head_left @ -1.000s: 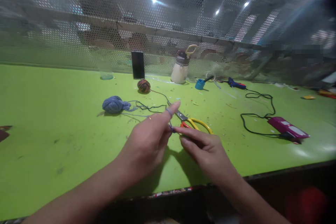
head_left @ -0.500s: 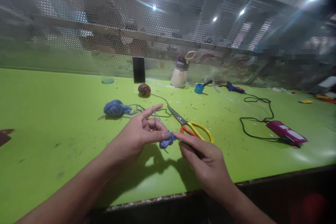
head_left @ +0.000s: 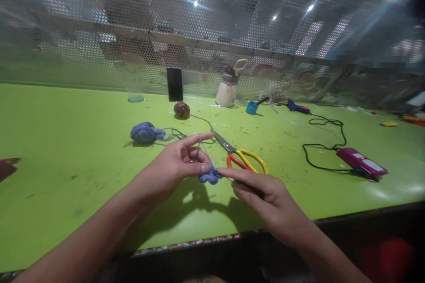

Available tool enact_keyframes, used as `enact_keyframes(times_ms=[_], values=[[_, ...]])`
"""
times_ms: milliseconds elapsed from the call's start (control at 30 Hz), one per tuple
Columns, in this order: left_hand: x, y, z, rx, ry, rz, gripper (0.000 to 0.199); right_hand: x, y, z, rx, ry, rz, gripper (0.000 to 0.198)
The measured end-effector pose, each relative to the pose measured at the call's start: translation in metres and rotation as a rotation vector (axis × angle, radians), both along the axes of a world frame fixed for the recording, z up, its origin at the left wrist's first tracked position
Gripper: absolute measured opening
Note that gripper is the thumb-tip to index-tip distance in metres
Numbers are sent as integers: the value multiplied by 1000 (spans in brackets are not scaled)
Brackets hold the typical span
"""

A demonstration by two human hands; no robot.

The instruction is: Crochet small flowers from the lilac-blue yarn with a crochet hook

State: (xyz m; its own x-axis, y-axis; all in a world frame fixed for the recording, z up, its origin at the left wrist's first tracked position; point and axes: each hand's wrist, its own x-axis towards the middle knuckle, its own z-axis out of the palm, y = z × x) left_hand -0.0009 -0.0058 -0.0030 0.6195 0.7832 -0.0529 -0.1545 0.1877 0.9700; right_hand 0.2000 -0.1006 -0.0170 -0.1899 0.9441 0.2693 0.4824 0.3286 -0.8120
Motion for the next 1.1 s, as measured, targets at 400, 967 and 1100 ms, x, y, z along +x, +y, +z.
enact_keyframes(times_ms=[400,967,1100], values=[[1,-4,-2,104,36,-88,52,-2,9,-13,-271,424,-32,31],[7,1,-8,-48,41,56,36,-9,17,-23,-268,509,-97,33],[8,-1,-7,-18,4,45,55,-13,18,-22,-354,608,-119,35]])
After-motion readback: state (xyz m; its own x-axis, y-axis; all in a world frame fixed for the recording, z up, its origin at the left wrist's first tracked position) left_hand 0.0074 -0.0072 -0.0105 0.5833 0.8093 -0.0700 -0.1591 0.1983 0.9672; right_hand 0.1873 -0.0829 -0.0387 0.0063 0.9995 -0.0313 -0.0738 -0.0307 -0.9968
